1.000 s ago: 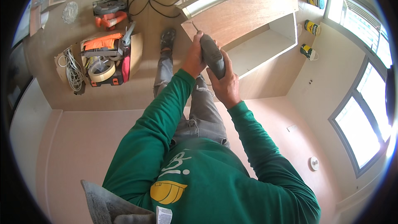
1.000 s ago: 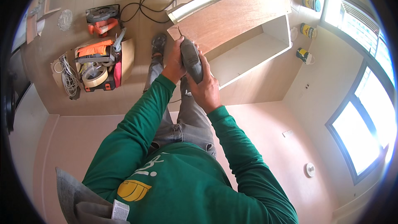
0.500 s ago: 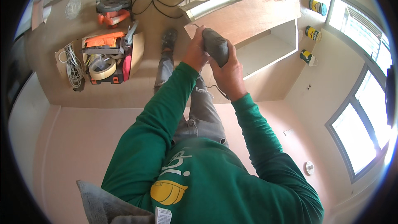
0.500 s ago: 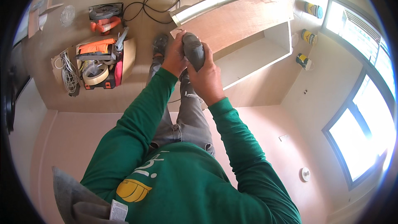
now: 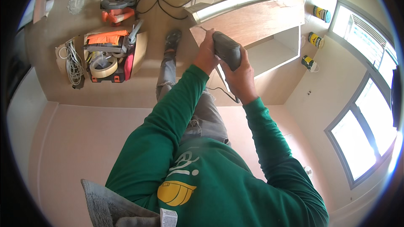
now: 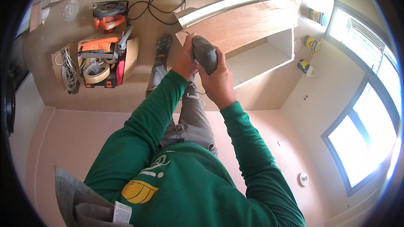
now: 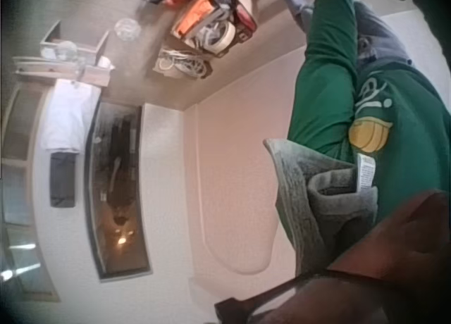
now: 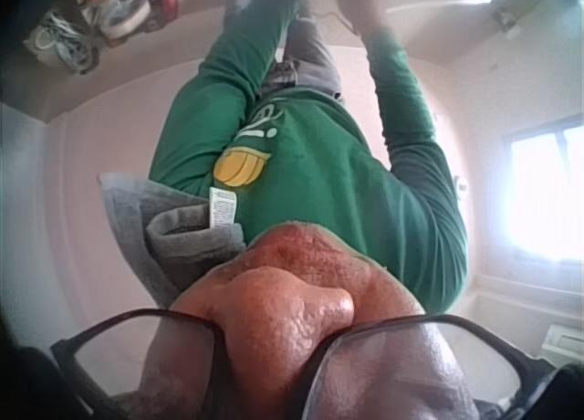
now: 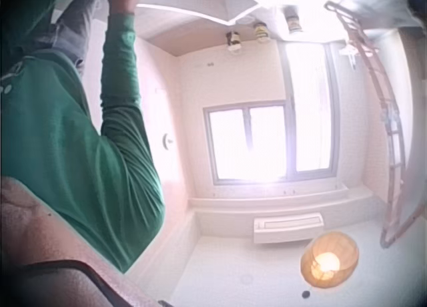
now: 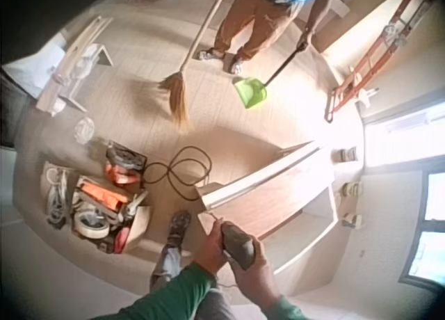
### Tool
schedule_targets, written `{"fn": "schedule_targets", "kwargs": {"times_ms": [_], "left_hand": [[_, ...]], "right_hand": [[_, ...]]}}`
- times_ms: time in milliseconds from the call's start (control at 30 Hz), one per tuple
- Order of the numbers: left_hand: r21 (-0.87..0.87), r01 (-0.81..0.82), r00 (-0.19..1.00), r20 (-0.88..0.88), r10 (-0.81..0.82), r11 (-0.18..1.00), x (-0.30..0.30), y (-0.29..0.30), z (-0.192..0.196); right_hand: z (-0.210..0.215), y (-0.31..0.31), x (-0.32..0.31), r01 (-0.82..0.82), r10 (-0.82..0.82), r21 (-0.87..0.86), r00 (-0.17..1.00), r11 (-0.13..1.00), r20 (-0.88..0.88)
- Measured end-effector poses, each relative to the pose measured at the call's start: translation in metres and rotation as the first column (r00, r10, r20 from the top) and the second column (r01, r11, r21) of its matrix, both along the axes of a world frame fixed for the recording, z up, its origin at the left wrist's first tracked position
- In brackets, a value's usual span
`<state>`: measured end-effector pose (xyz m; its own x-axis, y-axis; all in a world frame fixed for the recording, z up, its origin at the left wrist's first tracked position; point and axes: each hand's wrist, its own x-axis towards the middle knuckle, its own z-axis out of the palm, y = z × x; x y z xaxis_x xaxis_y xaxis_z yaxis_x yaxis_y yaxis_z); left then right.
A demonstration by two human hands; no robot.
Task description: The person assembles a wooden cabinet by drilling screws into its panels using a power drill. They handle the cabinet parts, align them, and secure them together while another person sweeps nearby.
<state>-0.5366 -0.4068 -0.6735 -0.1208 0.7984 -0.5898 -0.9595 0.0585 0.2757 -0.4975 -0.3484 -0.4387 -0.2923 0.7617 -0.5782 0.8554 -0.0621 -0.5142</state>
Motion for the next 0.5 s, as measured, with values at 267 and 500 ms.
{"fn": "schedule_targets", "kwargs": {"times_ms": [267, 500], "left_hand": [[-0.191, -0.07, 0.932, 0.337, 0.133, 0.979, -0.028, 0.024, 0.091], [-0.226, -0.061, 0.945, 0.3, 0.129, 0.972, -0.011, 0.022, 0.07]], "right_hand": [[0.01, -0.001, 0.007, -0.007, 0.007, -0.003, 0.999, 1.0, -0.033], [0.016, -0.001, 0.015, -0.003, 0.003, -0.007, 0.998, 1.0, -0.064]]}}
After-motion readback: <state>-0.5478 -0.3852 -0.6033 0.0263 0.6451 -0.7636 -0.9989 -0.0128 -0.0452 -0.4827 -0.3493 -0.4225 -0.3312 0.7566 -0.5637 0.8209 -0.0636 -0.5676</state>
